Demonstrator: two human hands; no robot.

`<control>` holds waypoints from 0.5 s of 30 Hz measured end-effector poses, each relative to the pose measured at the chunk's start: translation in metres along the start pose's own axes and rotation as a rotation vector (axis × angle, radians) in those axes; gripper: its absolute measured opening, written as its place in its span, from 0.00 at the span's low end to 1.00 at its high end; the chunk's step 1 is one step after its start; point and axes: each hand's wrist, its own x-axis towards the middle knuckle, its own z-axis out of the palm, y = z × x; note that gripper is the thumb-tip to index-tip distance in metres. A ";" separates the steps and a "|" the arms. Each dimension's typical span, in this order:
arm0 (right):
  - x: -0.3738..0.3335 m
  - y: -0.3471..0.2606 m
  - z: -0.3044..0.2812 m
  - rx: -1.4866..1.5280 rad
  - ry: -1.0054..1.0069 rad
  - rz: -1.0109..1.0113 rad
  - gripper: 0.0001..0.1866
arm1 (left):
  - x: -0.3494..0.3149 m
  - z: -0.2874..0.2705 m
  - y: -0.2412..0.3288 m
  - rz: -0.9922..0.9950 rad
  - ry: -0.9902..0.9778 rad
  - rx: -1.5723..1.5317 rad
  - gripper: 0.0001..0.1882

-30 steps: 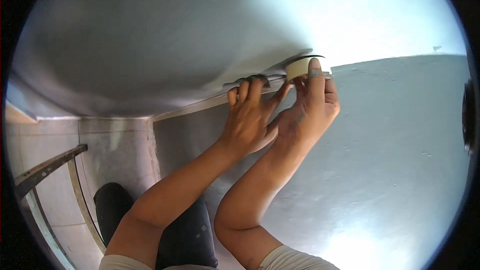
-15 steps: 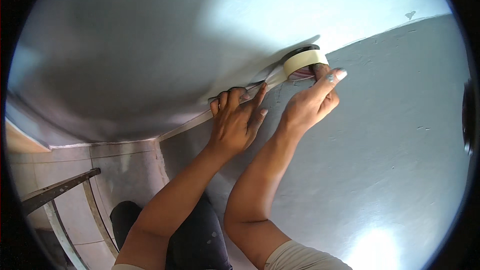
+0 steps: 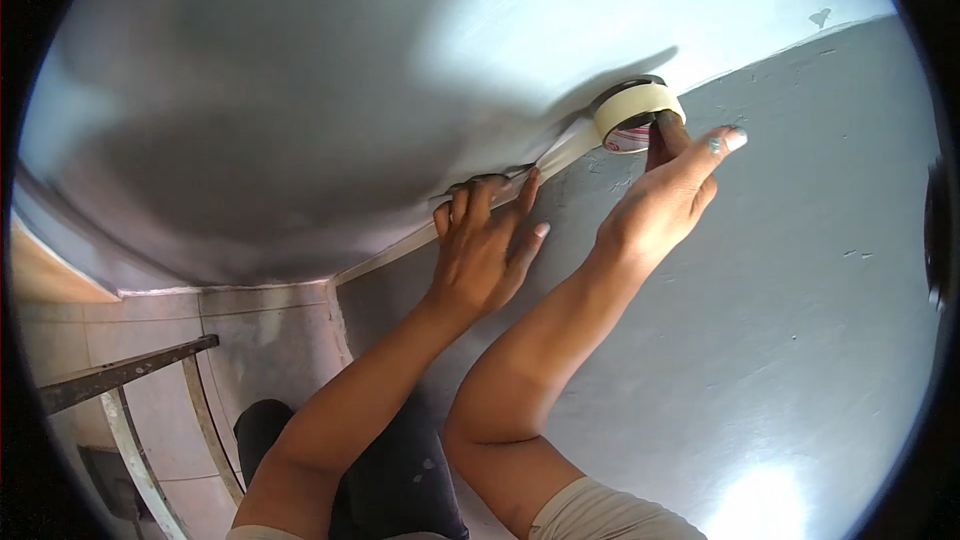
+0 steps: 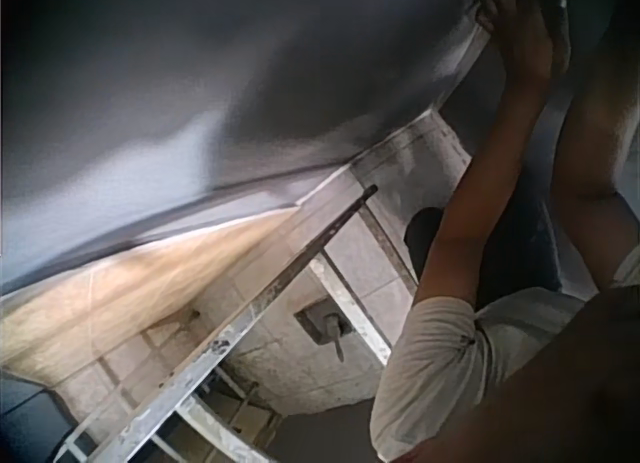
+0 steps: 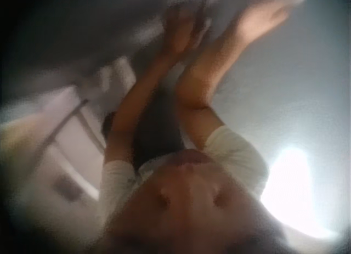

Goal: The person applies masking tape along the wall, moves a ladder, and applies masking tape along the ceiling edge by hand.

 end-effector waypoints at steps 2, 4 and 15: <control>0.001 -0.001 0.001 0.028 0.002 0.038 0.51 | -0.001 0.004 0.008 0.017 0.022 0.045 0.34; 0.002 -0.001 0.001 0.054 -0.014 0.031 0.51 | -0.002 0.009 0.016 -0.010 0.024 -0.026 0.36; 0.004 0.012 -0.008 0.066 -0.071 -0.037 0.52 | 0.001 0.019 0.021 -0.036 0.039 -0.122 0.39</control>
